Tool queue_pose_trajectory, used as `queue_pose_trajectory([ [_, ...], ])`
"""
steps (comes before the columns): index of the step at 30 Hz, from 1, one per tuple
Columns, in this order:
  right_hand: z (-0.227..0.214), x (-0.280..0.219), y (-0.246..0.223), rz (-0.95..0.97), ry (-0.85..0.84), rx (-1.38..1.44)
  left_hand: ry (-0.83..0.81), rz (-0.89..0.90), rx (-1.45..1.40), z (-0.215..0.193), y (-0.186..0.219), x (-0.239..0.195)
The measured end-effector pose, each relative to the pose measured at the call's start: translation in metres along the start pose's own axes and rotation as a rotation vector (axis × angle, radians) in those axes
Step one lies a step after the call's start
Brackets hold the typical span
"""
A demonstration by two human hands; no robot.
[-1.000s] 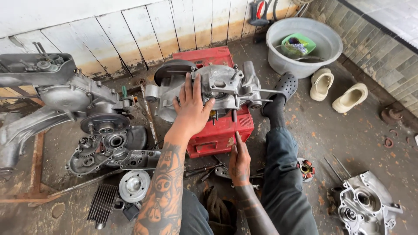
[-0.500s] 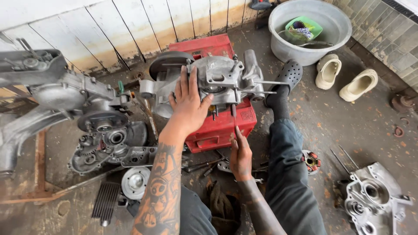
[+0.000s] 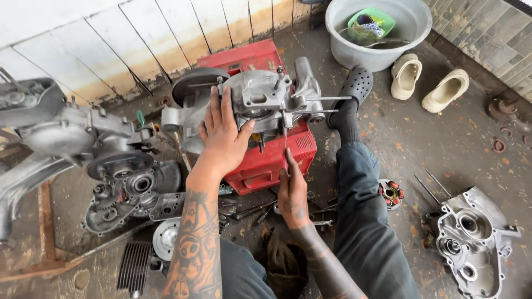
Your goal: The person uses a yellow-handled screwdriver to work on the internal components of a disassembled engine casing. They then switch to a red-handled screwdriver to continue manipulating parts within the engine block, which is resting on a red toolbox.
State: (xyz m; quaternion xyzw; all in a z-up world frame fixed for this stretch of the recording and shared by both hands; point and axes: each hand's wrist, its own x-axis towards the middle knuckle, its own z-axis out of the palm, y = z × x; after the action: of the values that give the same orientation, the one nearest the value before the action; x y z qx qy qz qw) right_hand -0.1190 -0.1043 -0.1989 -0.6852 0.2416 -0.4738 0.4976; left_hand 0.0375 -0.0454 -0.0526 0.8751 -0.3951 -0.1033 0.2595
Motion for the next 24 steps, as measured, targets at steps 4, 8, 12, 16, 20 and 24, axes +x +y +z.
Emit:
queue_pose_trajectory([
  [4,0.008,0.009,0.011,0.22,0.047,0.278,-0.006,-0.013,-0.017,-0.001,0.003,-0.003],
  [8,0.018,0.017,-0.016,0.274,0.051,0.251,-0.006,0.006,-0.041,-0.005,0.006,-0.005],
  [12,0.017,-0.01,-0.012,-0.033,-0.067,0.073,-0.018,-0.012,-0.031,-0.006,0.005,-0.002],
  [16,0.006,-0.007,0.016,-0.131,-0.032,-0.041,-0.027,-0.011,-0.067,-0.01,0.008,-0.006],
  [20,0.01,-0.01,0.006,-0.122,-0.043,-0.134,-0.029,0.006,-0.043,-0.021,0.004,-0.009],
  [24,-0.002,-0.003,-0.014,-0.023,-0.274,-0.334,-0.034,0.023,-0.167,-0.03,-0.004,-0.008],
])
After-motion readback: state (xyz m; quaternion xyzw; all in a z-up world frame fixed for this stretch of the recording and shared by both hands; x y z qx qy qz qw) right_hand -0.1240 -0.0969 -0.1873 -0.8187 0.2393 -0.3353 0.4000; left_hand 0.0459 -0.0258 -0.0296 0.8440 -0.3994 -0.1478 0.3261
